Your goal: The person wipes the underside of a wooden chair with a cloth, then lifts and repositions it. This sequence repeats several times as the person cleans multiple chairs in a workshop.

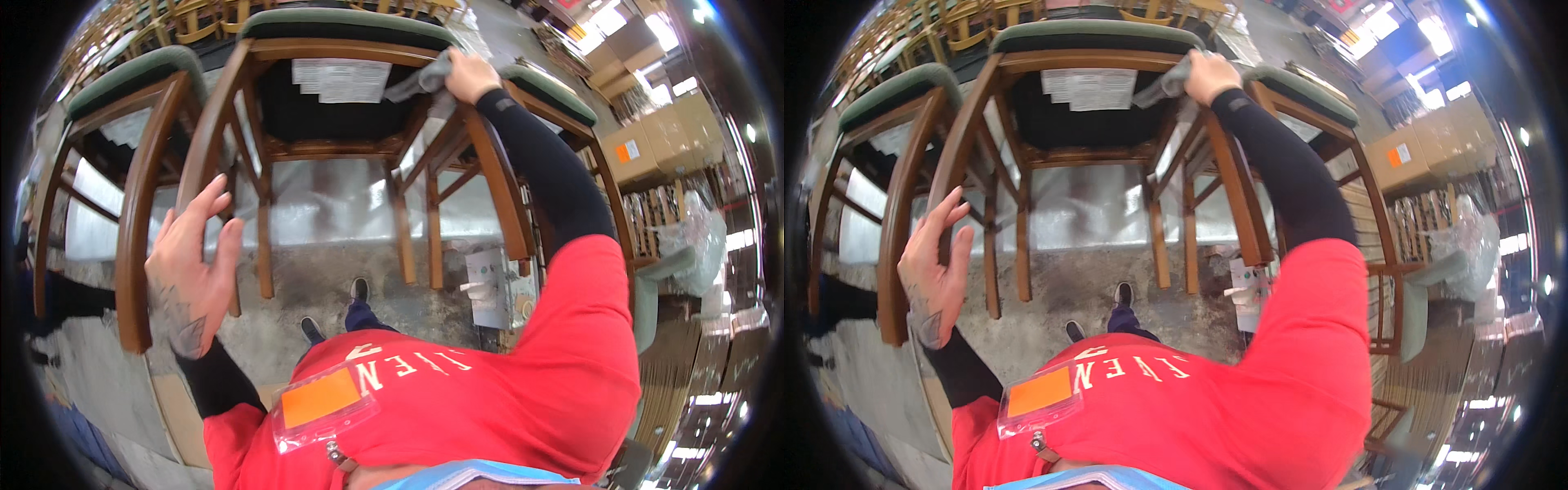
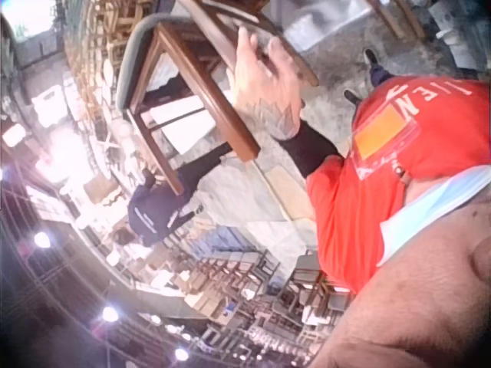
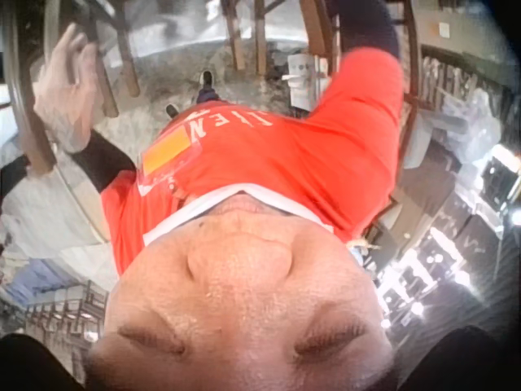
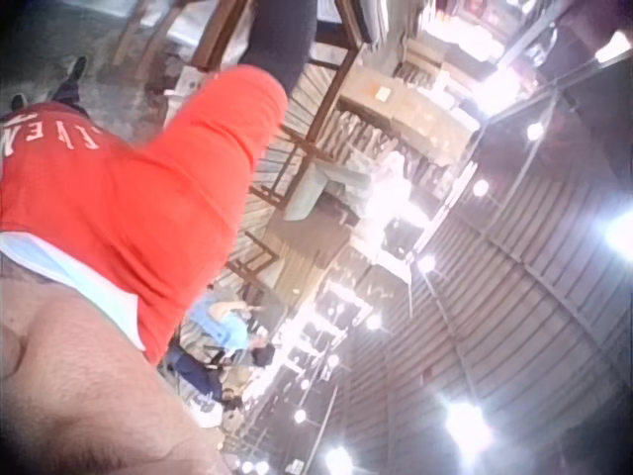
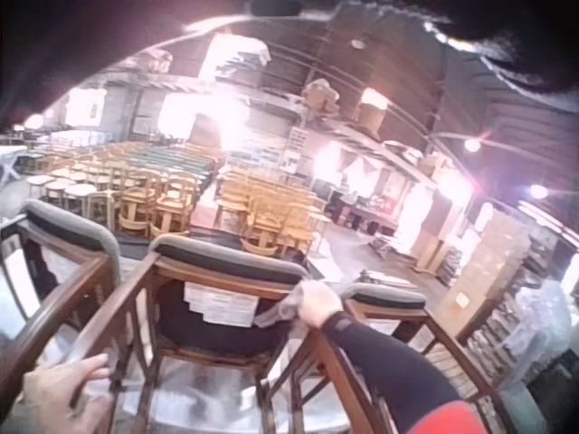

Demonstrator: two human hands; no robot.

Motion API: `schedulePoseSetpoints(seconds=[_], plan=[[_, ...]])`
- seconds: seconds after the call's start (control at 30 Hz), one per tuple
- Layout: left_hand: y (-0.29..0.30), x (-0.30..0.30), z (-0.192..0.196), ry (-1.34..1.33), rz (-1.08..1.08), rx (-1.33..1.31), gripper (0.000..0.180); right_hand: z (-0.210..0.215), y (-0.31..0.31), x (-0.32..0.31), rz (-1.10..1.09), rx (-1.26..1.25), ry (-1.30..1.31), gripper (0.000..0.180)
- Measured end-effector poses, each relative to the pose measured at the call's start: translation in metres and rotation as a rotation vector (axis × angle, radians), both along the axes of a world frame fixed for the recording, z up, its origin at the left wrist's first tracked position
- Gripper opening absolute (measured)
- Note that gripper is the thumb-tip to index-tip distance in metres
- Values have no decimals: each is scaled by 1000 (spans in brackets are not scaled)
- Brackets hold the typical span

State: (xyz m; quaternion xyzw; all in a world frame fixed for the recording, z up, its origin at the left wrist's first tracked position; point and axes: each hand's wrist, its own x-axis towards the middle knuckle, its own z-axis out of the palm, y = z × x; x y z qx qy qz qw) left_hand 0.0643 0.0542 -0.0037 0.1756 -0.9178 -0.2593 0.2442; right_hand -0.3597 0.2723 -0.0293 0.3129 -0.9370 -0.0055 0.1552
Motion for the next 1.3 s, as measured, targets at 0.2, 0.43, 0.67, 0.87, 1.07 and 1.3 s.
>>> schedulePoseSetpoints(seconds=[0.2, 0.43, 0.67, 0.87, 1.07, 1.3], plan=[[-13, 3, -17, 583, -58, 316, 34, 78, 18, 131, 302, 479, -314, 38], [-29, 19, -39, 993, 10, 319, 39, 75, -204, 85, 996, -249, 104, 74], [-30, 7, -50, 1049, 107, 87, 63, -5, -290, 99, 731, -113, -123, 59], [-40, 13, -58, 1268, 290, -214, 69, 20, -206, 311, 1609, -139, -410, 40], [-42, 21, -49, 1273, 245, -329, 66, 28, -267, 218, 1228, 53, -427, 38], [-35, -3, -51, 1018, 134, -239, 69, -24, -288, 118, 642, -368, -43, 38]])
